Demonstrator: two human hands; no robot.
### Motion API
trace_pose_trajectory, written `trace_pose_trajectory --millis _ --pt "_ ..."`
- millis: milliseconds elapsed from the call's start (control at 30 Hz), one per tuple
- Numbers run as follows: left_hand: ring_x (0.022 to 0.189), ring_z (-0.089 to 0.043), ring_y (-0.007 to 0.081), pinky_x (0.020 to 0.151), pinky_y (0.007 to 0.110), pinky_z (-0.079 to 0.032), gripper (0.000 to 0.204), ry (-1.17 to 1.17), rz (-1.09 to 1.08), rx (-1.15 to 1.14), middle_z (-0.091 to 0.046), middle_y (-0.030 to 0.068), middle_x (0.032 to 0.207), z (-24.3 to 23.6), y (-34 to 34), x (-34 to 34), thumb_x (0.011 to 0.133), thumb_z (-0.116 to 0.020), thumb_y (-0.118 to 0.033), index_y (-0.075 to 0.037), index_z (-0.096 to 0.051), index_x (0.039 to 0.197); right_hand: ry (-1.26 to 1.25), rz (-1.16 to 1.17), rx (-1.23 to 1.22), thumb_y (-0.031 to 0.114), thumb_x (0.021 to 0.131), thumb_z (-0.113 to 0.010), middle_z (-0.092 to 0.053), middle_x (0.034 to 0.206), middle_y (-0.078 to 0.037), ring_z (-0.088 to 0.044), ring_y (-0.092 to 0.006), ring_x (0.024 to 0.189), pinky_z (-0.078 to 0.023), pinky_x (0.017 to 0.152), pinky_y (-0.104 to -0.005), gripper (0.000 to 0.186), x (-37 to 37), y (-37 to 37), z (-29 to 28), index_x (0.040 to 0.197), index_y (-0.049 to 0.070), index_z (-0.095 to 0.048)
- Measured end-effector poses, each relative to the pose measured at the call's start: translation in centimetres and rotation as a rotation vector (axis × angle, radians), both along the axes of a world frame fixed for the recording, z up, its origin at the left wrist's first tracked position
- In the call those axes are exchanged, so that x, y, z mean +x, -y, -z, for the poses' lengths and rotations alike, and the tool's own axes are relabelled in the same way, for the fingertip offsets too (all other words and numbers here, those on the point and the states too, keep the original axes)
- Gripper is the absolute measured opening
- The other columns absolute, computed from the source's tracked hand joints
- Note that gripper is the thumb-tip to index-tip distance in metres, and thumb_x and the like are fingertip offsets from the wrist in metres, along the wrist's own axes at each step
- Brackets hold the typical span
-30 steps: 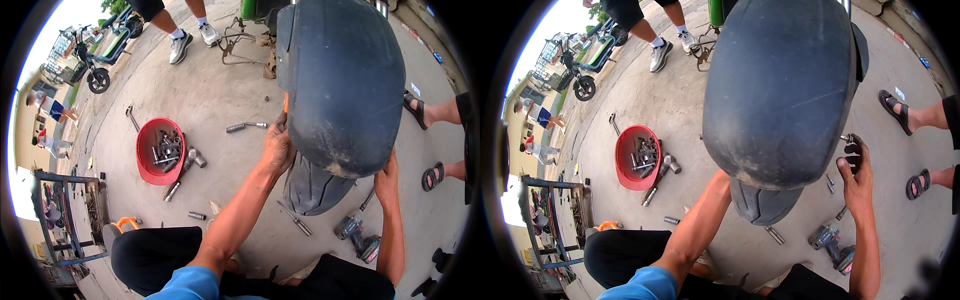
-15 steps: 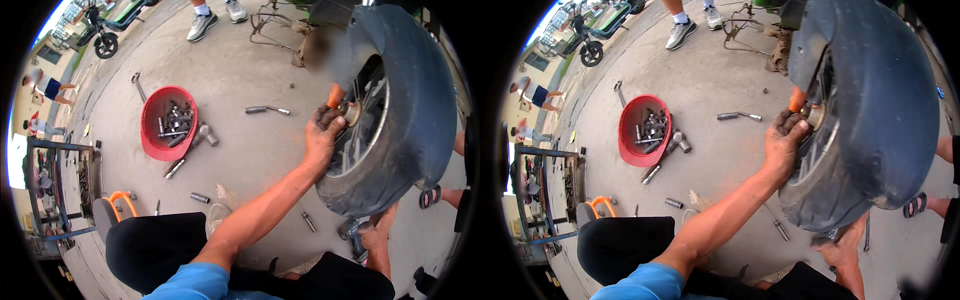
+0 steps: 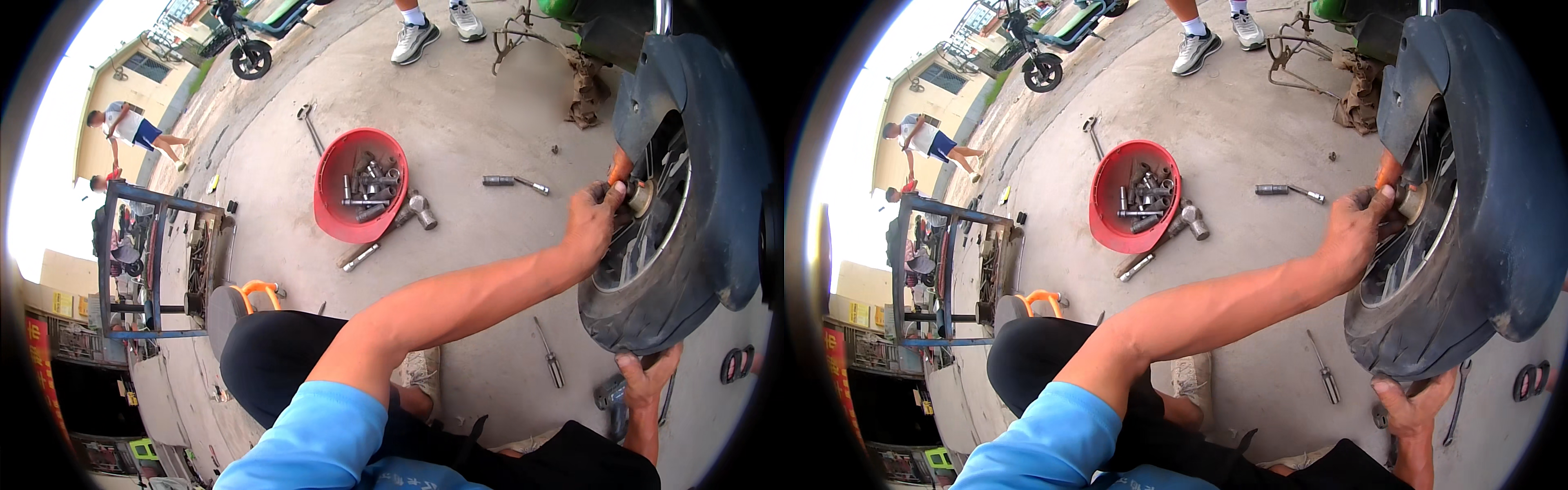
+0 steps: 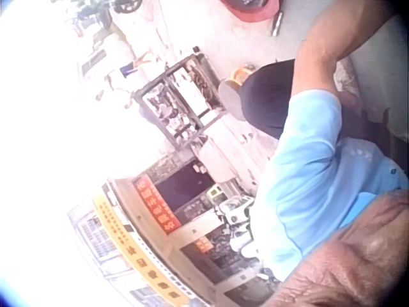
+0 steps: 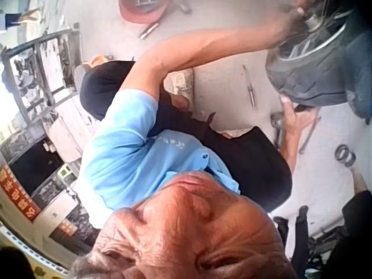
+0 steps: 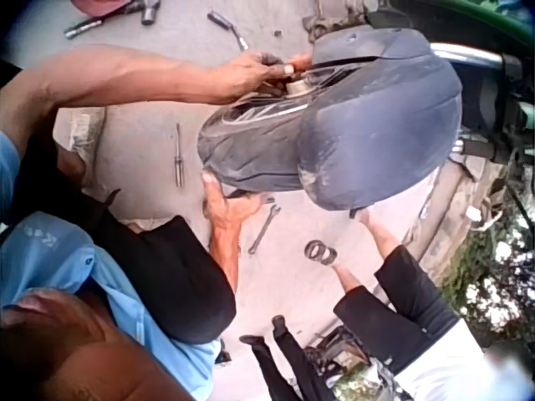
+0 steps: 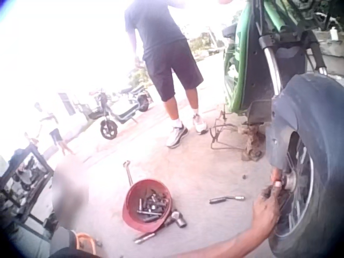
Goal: The person repairs the front wheel assembly of a scooter by removing and reinstalling the axle and brake components using a hammer, impact driver, and wrenches.
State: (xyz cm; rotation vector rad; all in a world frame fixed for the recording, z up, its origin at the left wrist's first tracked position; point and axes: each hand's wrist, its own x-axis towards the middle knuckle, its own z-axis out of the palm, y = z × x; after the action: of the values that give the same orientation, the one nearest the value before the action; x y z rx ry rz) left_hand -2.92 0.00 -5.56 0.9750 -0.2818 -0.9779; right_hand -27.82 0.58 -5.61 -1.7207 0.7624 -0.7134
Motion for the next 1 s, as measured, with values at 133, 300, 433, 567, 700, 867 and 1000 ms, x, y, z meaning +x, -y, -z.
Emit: trace_pose_trajectory --millis 133,300,433,567,700,867,1000 --pt "0.090 -0.065 0.0187 0.085 0.033 -0.057 0.040 -0.095 0.113 0.040 -0.066 0.0108 0.103 0.2 0.2 1.1 0.101 -0.063 -0.030 0.007 -0.060 0.116 0.077 0.080 0.032 0.042 0.067 -0.084 -0.053 0.127 -0.013 -0.052 -0.0236 0.116 -0.041 0.103 -0.0387 0.093 1.1 -0.1 -0.8 0.136 -0.005 -0.044" --pt "0.095 -0.068 0.0221 0.093 0.035 -0.058 0.047 0.410 0.722 0.480 -0.068 0.0153 0.107 -3.4 -2.8 8.0 0.102 -0.059 -0.036 0.007 -0.057 0.121 0.007 0.001 -0.028 0.046 0.063 -0.087 -0.053 0.129 -0.014 -0.053 -0.0251 0.119 -0.041 0.103 -0.0387 0.102 2.4 0.7 -2.7 0.138 -0.007 -0.042" --pt "0.098 -0.069 0.0359 0.088 0.045 -0.053 0.034 1.540 1.232 0.822 -0.072 0.0200 0.100 -5.7 -7.2 14.0 0.094 -0.068 -0.023 0.002 -0.061 0.115 -0.031 -0.106 -0.151 0.038 0.062 -0.090 -0.050 0.137 -0.023 -0.052 -0.0331 0.128 -0.040 0.108 -0.0418 0.113 1.2 2.7 -3.3 0.146 -0.009 -0.031" --pt "0.110 -0.063 0.0371 0.091 0.047 -0.051 0.043 1.742 1.144 0.971 -0.066 0.0220 0.113 -2.3 -18.0 20.5 0.088 -0.073 -0.024 0.001 -0.058 0.120 0.001 -0.089 -0.094 0.040 0.058 -0.091 -0.052 0.136 -0.021 -0.053 -0.0314 0.126 -0.040 0.107 -0.0409 0.115 0.2 2.5 -0.9 0.145 -0.009 -0.033" --pt "0.112 -0.059 0.0399 0.095 0.046 -0.051 0.055 1.753 0.762 1.145 -0.062 0.0201 0.114 3.0 -24.8 22.2 0.083 -0.075 -0.020 0.000 -0.052 0.128 -0.059 -0.037 0.206 0.048 0.056 -0.088 -0.050 0.137 -0.015 -0.050 -0.0276 0.127 -0.039 0.108 -0.0416 0.119 -1.5 2.3 -2.8 0.147 -0.006 -0.032" --pt "0.114 -0.057 0.0341 0.096 0.042 -0.051 0.044 1.961 0.445 1.036 -0.060 0.0174 0.123 10.4 -29.0 20.2 0.087 -0.060 -0.009 0.003 -0.053 0.129 -0.065 0.136 0.134 0.045 0.053 -0.085 -0.045 0.144 -0.016 -0.048 -0.0313 0.131 -0.037 0.110 -0.0428 0.124 -5.0 2.5 -1.3 0.151 -0.004 -0.027" --pt "0.105 -0.058 0.0319 0.089 0.041 -0.051 0.051 2.115 0.309 0.992 -0.059 0.0179 0.115 12.7 -25.7 21.7 0.085 -0.051 -0.001 0.005 -0.049 0.136 -0.292 -0.029 0.257 0.041 0.052 -0.084 -0.053 0.138 -0.016 -0.052 -0.0308 0.128 -0.040 0.108 -0.0423 0.115 -5.9 3.8 -4.0 0.146 -0.004 -0.038"
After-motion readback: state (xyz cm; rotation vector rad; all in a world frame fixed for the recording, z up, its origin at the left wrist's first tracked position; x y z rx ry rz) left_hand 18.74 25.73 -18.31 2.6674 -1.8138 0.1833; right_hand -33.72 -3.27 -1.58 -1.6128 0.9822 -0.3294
